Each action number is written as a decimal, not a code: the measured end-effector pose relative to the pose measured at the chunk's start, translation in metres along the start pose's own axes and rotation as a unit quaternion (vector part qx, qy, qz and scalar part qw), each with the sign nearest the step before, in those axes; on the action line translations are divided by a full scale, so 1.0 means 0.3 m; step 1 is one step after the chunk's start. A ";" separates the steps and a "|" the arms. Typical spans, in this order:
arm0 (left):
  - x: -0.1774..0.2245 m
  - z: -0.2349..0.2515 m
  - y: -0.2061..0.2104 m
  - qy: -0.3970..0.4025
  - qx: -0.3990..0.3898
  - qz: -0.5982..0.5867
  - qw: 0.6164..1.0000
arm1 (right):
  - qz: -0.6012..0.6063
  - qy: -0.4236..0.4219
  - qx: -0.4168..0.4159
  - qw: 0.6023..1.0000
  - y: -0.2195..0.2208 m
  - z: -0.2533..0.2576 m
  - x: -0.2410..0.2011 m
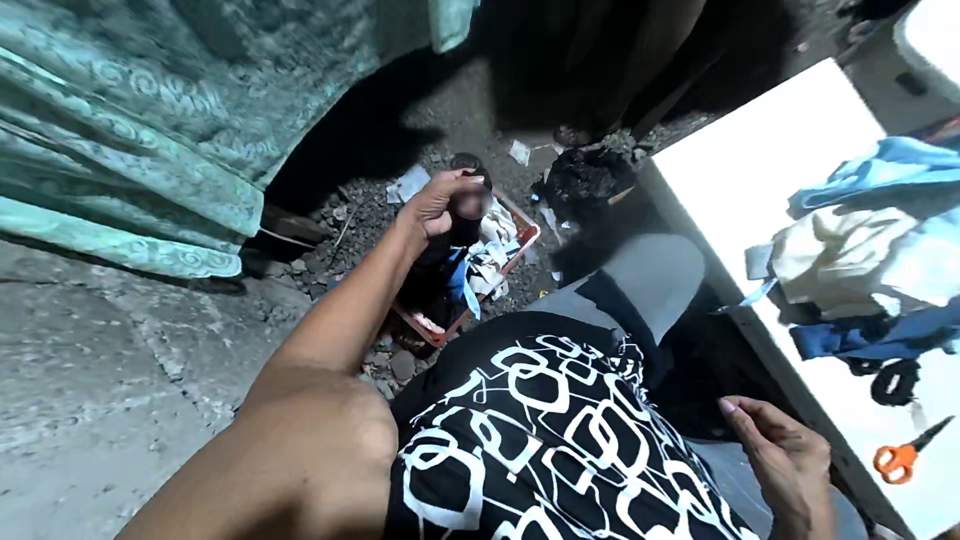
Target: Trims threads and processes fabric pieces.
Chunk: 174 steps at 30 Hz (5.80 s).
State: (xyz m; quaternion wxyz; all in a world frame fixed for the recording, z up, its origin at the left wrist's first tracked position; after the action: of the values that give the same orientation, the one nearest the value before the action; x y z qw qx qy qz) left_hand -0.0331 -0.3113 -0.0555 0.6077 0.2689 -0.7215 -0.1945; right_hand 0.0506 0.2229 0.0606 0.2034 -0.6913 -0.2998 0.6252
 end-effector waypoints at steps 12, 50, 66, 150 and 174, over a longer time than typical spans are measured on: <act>0.317 -0.051 0.444 0.090 -0.038 -0.108 0.989 | 0.014 -0.035 0.010 0.999 -0.030 0.036 -0.039; 0.165 0.109 0.092 0.117 0.209 -0.152 0.959 | 0.350 0.071 0.002 0.934 0.121 0.347 -0.237; -0.104 -0.106 -0.748 -0.012 0.463 0.045 0.885 | 0.405 0.184 0.029 0.895 0.105 0.319 -0.066; -0.379 -0.017 0.233 0.003 0.022 0.408 0.913 | -0.363 -0.148 -0.107 0.914 0.471 0.352 -0.365; -0.349 -0.170 0.865 -0.102 -0.140 -0.056 0.983 | 0.220 0.028 -0.046 0.974 0.178 0.187 -0.259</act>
State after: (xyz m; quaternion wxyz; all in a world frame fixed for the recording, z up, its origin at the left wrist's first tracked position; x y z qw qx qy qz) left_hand -0.0102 -0.0413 0.0308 0.5503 0.2000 -0.7295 -0.3535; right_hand 0.0010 0.1264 0.0756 0.0368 -0.7662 -0.1626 0.6206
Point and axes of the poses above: each hand's wrist, its own z-axis towards the middle knuckle, its own y-axis out of the palm, x = y × z, the point moved 4 cm from there along z, towards the middle knuckle, and after that the axes turned 5 degrees about y, right-handed, at the moved point
